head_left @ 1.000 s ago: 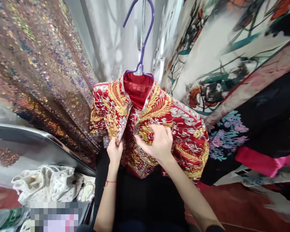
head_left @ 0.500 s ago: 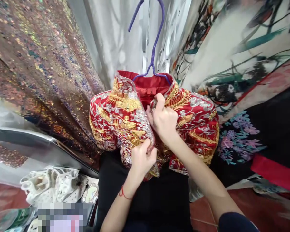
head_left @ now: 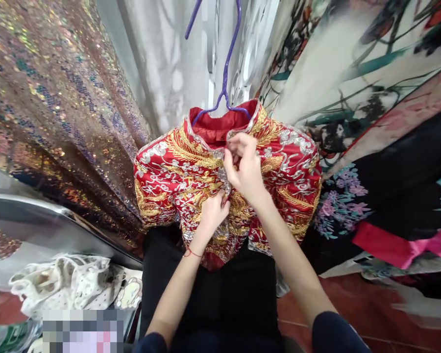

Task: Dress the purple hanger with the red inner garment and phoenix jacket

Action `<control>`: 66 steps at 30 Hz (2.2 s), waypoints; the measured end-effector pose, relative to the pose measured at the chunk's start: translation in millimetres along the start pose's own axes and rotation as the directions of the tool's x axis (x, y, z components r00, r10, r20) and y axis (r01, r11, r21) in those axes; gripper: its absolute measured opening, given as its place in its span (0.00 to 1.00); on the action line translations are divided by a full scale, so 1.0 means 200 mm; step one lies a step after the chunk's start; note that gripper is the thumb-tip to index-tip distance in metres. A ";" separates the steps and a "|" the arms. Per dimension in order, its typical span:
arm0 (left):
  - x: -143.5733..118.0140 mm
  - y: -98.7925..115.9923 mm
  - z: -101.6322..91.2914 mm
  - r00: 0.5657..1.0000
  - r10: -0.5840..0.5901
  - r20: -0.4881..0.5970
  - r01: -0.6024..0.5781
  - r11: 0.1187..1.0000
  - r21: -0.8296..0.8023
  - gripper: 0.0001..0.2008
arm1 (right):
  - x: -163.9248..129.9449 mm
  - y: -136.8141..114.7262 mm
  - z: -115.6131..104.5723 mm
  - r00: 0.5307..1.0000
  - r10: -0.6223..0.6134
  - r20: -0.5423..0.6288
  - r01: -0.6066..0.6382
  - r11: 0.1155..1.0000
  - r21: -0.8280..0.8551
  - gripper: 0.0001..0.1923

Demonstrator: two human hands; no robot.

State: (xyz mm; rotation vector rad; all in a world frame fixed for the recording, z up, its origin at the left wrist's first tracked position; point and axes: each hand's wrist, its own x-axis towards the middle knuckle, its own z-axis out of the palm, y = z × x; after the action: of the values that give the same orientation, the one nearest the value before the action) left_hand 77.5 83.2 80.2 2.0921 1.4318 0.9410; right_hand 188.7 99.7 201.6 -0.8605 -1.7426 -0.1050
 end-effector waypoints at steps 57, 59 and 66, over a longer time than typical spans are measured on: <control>-0.70 -0.86 0.49 0.621 -0.554 0.555 0.559 -0.184 -0.809 0.15 | -1.69 0.04 0.66 0.117 0.877 0.465 -0.687 -0.267 0.676 0.18; -0.70 -0.87 0.49 0.624 -0.561 0.543 0.552 -0.176 -0.815 0.12 | -1.69 0.03 0.67 0.139 0.870 0.473 -0.688 -0.258 0.678 0.24; -0.67 -0.87 0.47 0.638 -0.585 0.500 0.520 -0.151 -0.841 0.15 | -1.73 0.02 0.70 0.179 0.845 0.503 -0.710 -0.243 0.661 0.26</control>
State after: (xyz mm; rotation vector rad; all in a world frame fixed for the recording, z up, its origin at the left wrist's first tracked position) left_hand 4.9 25.2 -140.4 0.2777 0.9827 1.0365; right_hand 114.4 -0.4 -149.6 -0.9965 -0.4626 1.5058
